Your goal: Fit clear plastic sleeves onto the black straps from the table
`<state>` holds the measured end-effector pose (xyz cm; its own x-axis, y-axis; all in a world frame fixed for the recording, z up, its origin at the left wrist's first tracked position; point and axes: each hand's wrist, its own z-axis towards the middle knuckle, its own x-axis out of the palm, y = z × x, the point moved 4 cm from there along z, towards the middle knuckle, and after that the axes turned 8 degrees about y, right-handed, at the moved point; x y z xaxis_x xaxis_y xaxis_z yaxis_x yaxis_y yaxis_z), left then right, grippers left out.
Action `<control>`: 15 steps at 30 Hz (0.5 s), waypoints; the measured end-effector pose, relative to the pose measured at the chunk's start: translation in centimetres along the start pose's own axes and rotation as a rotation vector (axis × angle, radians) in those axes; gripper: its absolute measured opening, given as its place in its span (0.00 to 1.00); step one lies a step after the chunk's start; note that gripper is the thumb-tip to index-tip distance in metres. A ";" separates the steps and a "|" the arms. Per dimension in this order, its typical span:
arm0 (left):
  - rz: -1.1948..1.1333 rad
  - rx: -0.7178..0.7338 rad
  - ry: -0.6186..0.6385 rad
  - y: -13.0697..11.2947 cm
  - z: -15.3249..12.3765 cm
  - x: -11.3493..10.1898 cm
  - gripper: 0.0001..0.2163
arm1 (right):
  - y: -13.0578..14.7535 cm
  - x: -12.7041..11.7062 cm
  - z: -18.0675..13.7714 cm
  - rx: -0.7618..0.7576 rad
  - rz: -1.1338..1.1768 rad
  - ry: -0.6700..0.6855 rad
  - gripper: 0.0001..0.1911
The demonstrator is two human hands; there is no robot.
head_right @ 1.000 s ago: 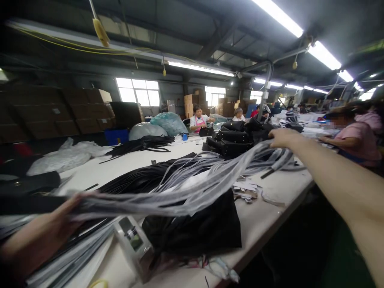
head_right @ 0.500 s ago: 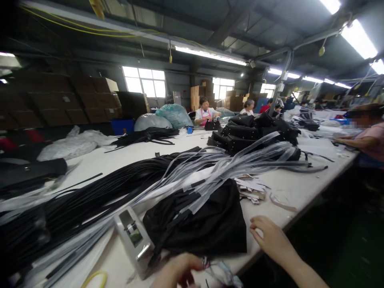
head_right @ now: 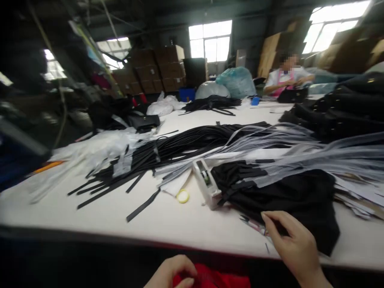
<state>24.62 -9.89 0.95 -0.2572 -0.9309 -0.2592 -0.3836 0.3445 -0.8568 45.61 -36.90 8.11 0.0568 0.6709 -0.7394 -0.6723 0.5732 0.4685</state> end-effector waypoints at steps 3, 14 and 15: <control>-0.007 -0.029 -0.149 1.5 -3.6 -0.3 0.09 | 6.2 6.6 1.4 -0.178 0.157 0.216 0.05; -0.151 -0.112 -0.395 9.0 -11.6 -0.2 0.09 | 14.5 23.5 4.0 -0.340 -0.229 0.334 0.26; -0.153 -0.111 -0.400 9.5 -11.9 -0.3 0.09 | 14.3 24.1 4.1 -0.344 -0.277 0.343 0.25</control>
<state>10.53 -4.94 -1.79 0.1655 -0.9382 -0.3041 -0.4893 0.1896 -0.8513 40.38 -10.56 -1.00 0.0611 0.2926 -0.9543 -0.8717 0.4813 0.0918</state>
